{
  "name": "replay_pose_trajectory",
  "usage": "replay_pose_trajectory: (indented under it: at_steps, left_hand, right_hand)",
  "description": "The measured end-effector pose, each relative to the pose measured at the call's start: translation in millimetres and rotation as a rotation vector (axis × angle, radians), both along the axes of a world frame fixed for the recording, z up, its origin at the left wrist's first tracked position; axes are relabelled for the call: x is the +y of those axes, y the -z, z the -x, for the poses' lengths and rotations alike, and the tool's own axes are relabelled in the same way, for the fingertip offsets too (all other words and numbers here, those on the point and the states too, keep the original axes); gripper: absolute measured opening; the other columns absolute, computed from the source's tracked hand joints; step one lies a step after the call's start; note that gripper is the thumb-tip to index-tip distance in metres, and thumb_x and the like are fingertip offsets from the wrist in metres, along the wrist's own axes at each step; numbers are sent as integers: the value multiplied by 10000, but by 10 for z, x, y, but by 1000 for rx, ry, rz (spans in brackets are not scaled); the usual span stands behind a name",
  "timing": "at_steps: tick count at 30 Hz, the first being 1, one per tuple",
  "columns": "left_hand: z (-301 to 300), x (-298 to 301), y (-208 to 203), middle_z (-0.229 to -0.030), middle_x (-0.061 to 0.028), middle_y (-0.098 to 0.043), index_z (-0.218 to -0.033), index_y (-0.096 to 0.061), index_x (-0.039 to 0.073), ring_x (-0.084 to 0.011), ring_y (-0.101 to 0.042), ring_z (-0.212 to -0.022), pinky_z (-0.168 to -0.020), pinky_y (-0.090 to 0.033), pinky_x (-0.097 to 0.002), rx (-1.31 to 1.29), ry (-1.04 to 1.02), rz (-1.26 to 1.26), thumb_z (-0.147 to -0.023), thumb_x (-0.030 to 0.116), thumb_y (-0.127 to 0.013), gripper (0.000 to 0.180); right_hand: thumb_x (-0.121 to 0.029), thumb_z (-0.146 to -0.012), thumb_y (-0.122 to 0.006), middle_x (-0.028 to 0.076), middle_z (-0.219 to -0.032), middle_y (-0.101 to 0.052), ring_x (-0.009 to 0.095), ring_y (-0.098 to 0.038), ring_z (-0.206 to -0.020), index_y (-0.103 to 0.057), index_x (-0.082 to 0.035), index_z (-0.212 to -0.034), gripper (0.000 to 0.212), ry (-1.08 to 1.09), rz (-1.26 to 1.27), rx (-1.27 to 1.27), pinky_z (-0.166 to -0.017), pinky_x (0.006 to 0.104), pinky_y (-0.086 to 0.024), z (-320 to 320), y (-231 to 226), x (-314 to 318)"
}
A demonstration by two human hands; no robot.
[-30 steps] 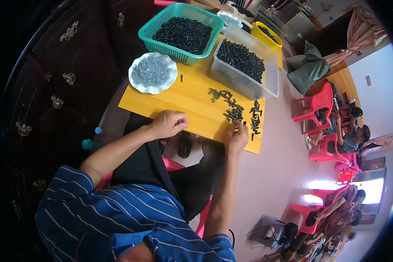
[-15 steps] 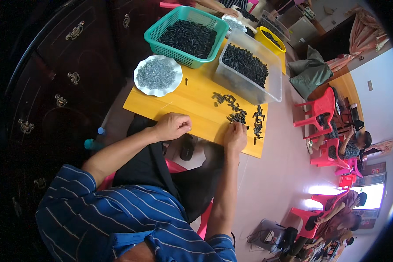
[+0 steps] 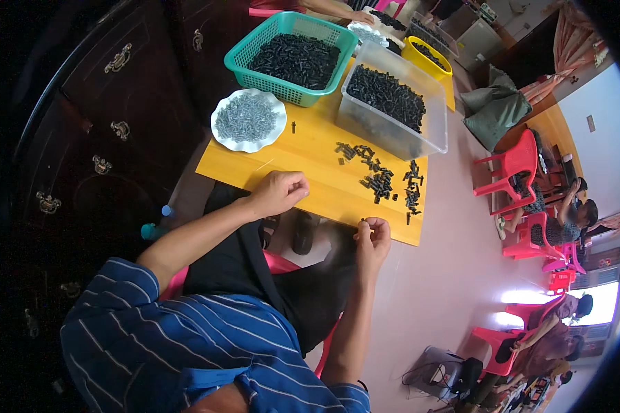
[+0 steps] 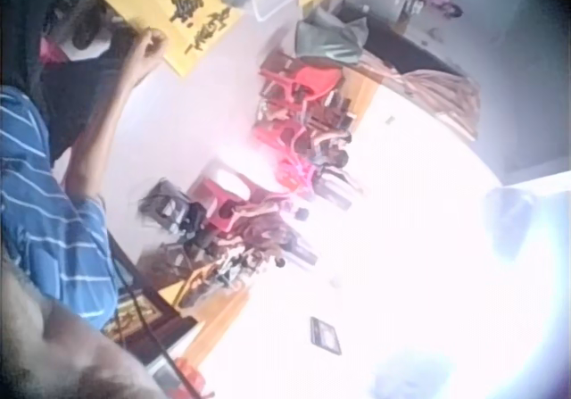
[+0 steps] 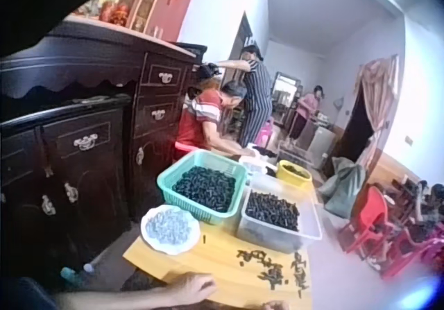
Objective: The person assembles small components by picking up plastic parts and screws from the table and inserting the screws into the plastic pieces by hand.
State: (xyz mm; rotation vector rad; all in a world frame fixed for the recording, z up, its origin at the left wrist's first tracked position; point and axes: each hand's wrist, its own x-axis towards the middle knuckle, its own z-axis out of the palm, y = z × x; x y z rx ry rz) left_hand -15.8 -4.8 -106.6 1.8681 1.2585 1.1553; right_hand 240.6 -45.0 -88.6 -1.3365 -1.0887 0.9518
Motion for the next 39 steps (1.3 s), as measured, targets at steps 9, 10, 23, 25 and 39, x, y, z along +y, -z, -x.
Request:
replay_pose_trajectory:
  at_steps: [9, 10, 23, 25, 39]
  left_hand:
    - [-438, 838, -175, -817, -124, -658, -871, -625, 53, -337, -651, -761, -677, -507, -436, 119, -53, -362, -874, 160, -652, 111]
    - [-482, 928, -143, -832, -116, -659, -867, -624, 59, -334, -647, -798, -700, -505, -437, 143, -29, -374, -872, 158, -645, 101]
    - [-445, 1086, 154, -849, -120, -616, -840, -600, 54, -346, -601, -873, -784, -484, -445, 395, 212, -490, -869, 132, -607, 84]
    - [-445, 1041, 141, -842, -124, -611, -839, -594, 54, -349, -600, -867, -782, -484, -448, 410, 207, -490, -865, 124, -606, 76]
    - [-666, -84, -569, -831, -121, -676, -869, -649, 17, -307, -664, -795, -713, -524, -389, 91, 190, -287, -806, 47, -706, 90]
  right_hand:
    - [-81, -995, -512, -4, -767, -574, 60, -527, -654, -619, -24, -999, 122, -367, 39, -350, -601, 211, -443, 170, -60, -272]
    - [-81, -995, -512, -4, -767, -574, 60, -527, -654, -619, -24, -999, 122, -363, 35, -344, -601, 211, -443, 197, -55, -291]
    - [-106, -948, -630, 9, -830, -669, 74, -579, -708, -680, -4, -1047, 151, -316, 1, -274, -650, 231, -484, 203, -27, -372]
    - [-102, -941, -637, 10, -821, -669, 75, -578, -708, -679, 1, -1049, 155, -288, 15, -314, -656, 233, -482, 195, -80, -400]
    - [-210, -1008, -593, 12, -836, -638, 87, -554, -712, -655, -7, -1083, 225, -250, 91, 235, -654, 227, -441, 106, -95, -374]
